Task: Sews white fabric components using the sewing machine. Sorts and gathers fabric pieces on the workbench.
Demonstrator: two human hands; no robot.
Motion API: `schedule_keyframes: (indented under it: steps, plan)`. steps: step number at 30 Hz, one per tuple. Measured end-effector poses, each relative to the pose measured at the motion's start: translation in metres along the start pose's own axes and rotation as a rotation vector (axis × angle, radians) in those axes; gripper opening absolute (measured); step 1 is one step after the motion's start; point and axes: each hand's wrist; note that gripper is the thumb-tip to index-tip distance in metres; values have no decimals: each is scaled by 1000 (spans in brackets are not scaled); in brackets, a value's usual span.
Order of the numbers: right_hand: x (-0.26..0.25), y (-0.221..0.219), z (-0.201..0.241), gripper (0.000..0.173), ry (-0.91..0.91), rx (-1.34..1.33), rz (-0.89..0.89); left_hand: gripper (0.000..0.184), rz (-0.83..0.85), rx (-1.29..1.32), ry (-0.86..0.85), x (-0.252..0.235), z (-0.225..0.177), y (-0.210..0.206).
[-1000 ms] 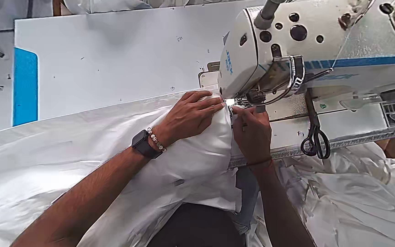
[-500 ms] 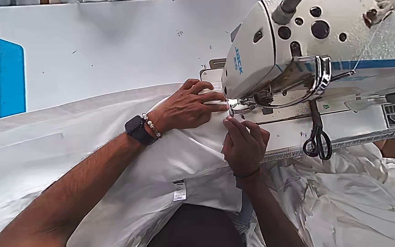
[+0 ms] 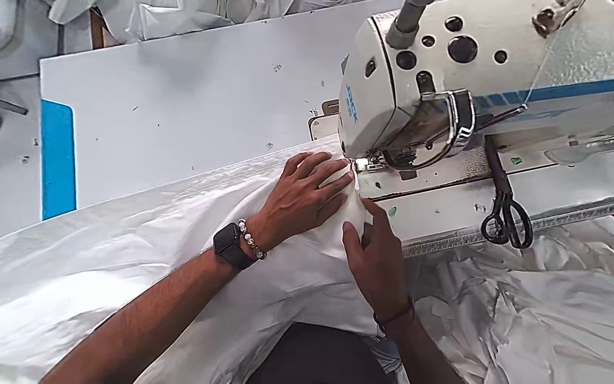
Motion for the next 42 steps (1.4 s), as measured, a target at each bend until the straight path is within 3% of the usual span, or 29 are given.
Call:
schedule_keyframes:
  steps: [3,7,11,16,27,33,35,37,39,42]
  plan:
    - [23,5,-2,38,12,-189,-45,33,-58,-47,-23,-5,-1,1]
    - [7,7,-2,36,-2,-122,-92,30,-87,-125,-86,-11,1,3]
    - [12,8,-2,50,-112,-52,17,33,-17,-151,33,-2,-17,0]
    - [33,14,2,40,-42,-111,-22,39,-16,-110,99,4,-18,-5]
    - [24,30,15,32,39,210,-118,30,-59,-92,-129,-11,14,7]
    - [-14,58,44,33,163,452,-30,24,-128,-115,-285,-25,29,5]
    - [-41,48,38,34,134,474,15,23,-76,-105,-200,-22,13,12]
    - [-67,32,19,39,29,502,115,23,8,70,22,-9,-13,12]
    - [-70,25,-2,41,16,505,88,25,40,254,202,5,-26,6]
    - [-34,42,-22,51,43,437,58,35,63,218,166,21,-20,2]
Point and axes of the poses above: each hand's wrist, its own x-axis away from the middle knuckle, its own y-axis out of the back of the hand, z = x × y, and after that the axes turned 5 degrees about z, right-handed
